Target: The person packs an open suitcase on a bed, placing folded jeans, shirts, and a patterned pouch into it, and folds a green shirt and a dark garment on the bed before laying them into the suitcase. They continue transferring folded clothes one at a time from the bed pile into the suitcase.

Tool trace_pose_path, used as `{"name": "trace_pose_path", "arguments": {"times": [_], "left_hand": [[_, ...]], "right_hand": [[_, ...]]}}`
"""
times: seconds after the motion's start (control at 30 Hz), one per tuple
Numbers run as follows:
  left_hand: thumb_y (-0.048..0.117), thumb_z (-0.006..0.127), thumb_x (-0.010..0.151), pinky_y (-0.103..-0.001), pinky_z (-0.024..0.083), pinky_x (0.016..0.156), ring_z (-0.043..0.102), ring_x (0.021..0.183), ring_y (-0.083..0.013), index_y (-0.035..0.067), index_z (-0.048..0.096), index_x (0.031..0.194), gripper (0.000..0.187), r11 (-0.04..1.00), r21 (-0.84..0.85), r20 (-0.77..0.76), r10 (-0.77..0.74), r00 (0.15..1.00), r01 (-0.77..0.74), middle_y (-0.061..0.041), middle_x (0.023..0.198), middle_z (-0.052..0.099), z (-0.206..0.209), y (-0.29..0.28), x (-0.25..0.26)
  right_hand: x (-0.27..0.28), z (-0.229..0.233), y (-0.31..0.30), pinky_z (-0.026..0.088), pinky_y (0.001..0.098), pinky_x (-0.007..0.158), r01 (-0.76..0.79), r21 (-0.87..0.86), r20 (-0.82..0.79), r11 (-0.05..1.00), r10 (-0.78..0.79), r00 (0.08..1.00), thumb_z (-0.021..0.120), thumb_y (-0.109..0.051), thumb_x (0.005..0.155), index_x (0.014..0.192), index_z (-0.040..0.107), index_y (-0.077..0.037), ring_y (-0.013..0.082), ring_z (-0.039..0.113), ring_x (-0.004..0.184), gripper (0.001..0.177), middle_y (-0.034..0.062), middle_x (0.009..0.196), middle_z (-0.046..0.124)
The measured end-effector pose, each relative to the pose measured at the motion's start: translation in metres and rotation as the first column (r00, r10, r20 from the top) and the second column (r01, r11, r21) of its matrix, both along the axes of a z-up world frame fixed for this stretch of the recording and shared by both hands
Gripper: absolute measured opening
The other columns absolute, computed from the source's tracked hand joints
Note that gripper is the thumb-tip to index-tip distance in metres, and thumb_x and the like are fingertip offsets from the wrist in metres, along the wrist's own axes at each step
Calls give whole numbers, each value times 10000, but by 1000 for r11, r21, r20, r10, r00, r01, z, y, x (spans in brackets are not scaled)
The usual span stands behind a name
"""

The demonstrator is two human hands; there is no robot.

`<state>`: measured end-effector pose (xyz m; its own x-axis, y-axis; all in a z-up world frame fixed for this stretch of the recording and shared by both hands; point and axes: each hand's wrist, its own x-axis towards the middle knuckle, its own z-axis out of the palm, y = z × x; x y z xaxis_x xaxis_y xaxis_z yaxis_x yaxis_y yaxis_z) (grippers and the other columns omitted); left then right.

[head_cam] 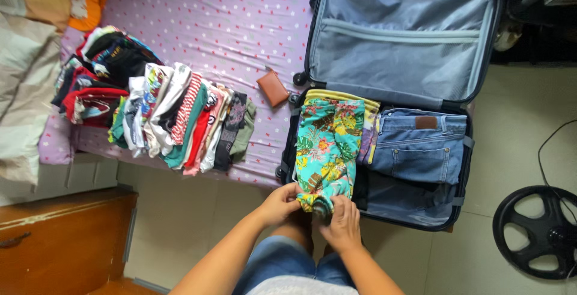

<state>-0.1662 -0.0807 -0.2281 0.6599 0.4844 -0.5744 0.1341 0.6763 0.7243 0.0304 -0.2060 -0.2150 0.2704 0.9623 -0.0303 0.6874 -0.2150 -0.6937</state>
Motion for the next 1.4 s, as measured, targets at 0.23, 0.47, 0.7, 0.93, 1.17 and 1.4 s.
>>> {"name": "trace_pose_path", "arguments": {"times": [0.23, 0.47, 0.7, 0.93, 1.17, 1.4], "left_hand": [[22, 681, 907, -327, 468, 947, 614, 1065, -179, 53, 653, 1043, 142, 792, 586, -201, -65, 977, 173, -59, 1127, 709, 54, 45, 7], [12, 659, 797, -383, 430, 1068, 610, 1191, -289, 86, 674, 1108, 320, 552, 807, -214, -61, 975, 212, -94, 1196, 709, 102, 59, 4], [130, 748, 842, -405, 471, 1033, 577, 1178, -333, 114, 684, 1115, 281, 580, 544, -584, -256, 770, 606, -164, 1193, 640, 18, 18, -23], [137, 742, 964, -363, 502, 926, 600, 1056, -241, 55, 637, 1111, 199, 789, 551, -193, -199, 961, 274, -155, 1122, 657, -46, 94, -6], [156, 693, 906, -304, 542, 876, 646, 993, -95, 170, 286, 1315, 577, 980, 113, -211, 182, 960, -161, -11, 1109, 685, -82, 174, 60], [128, 741, 891, -377, 550, 754, 655, 825, -243, 75, 355, 1248, 529, 932, 345, -598, 128, 791, 111, -142, 965, 649, -104, 156, 71]], "right_hand": [[49, 58, 35, 497, 459, 959, 112, 114, 102, 987, -124, 987, 749, -7, 682, 1123, 616, -110, 353, 600, 1088, 472, 115, 1131, 638], [82, 116, 38, 488, 478, 956, -70, 430, 33, 900, 62, 998, 714, 23, 643, 1154, 615, -65, 388, 630, 1051, 528, 155, 1104, 677], [69, 52, 21, 482, 432, 944, -275, -223, -192, 935, 235, 953, 709, 39, 638, 1190, 638, -153, 301, 685, 1063, 588, 53, 1087, 757], [124, 5, 100, 499, 392, 1015, -207, -167, -329, 964, 143, 933, 741, -108, 694, 1325, 586, -128, 272, 673, 1176, 650, 123, 1244, 703], [152, -104, 186, 486, 405, 1033, 227, -299, -465, 927, -349, 813, 777, -254, 801, 1536, 327, -123, 314, 628, 1230, 871, 228, 1355, 628], [123, -132, 163, 525, 446, 907, 273, -61, -232, 960, -279, 932, 726, -134, 806, 1366, 491, -104, 413, 656, 1114, 608, 226, 1324, 636]]}}
